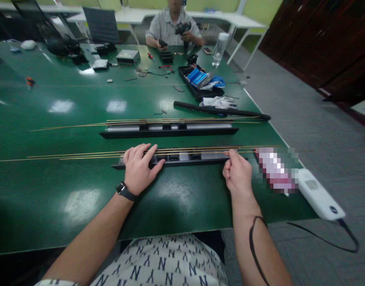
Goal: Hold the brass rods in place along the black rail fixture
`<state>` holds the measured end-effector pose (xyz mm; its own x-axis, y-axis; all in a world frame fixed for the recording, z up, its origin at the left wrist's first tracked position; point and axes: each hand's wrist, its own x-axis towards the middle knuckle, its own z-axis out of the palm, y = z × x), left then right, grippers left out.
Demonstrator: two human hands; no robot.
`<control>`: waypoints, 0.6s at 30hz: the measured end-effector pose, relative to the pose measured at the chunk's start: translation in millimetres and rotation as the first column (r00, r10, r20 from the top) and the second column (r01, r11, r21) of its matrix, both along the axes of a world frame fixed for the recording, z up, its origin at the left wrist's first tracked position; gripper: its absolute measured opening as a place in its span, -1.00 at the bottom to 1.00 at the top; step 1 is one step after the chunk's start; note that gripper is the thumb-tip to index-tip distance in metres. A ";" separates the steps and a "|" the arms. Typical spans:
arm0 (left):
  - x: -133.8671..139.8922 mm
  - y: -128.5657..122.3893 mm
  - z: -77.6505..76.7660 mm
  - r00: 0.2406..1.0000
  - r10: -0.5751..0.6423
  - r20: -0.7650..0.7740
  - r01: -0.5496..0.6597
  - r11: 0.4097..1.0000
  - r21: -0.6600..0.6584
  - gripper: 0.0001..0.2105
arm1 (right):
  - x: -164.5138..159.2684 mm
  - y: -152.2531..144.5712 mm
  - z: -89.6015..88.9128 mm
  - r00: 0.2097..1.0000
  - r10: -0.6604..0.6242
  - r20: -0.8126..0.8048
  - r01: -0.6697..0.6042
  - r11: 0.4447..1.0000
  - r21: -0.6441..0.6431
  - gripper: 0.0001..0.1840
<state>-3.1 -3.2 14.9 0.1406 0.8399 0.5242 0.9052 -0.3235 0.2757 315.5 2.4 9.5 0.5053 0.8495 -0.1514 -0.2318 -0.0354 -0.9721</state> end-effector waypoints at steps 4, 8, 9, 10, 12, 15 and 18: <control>-0.4 0.1 -0.1 1.000 0.000 -0.013 0.000 1.000 0.003 -0.56 | -8.5 -1.9 2.4 0.993 0.121 -0.002 -0.121 0.992 -0.027 -0.62; -0.8 0.2 -0.3 1.000 -0.002 -0.011 0.002 1.000 0.008 -0.56 | -13.8 -2.8 3.7 0.977 0.210 -0.033 -0.211 0.976 -0.045 -0.61; -0.8 0.2 -0.4 1.000 -0.003 -0.011 0.003 1.000 0.009 -0.56 | -14.6 -2.9 3.7 0.973 0.227 -0.042 -0.228 0.973 -0.043 -0.61; -0.8 0.2 -0.4 1.000 -0.003 -0.012 0.003 1.000 0.010 -0.56 | -15.1 -2.9 3.7 0.969 0.241 -0.048 -0.243 0.969 -0.041 -0.61; -0.8 0.2 -0.6 1.000 -0.004 -0.014 0.004 1.000 0.014 -0.56 | -15.3 -2.8 3.4 0.966 0.254 -0.055 -0.256 0.966 -0.035 -0.61; -1.2 0.4 -1.2 1.000 -0.004 -0.011 0.004 1.000 0.019 -0.56 | -13.7 -2.7 2.5 0.970 0.235 -0.066 -0.237 0.971 -0.022 -0.63; -1.7 0.6 -1.9 1.000 -0.006 -0.008 0.007 1.000 0.021 -0.56 | -11.7 -2.9 1.7 0.977 0.196 -0.080 -0.198 0.980 -0.014 -0.65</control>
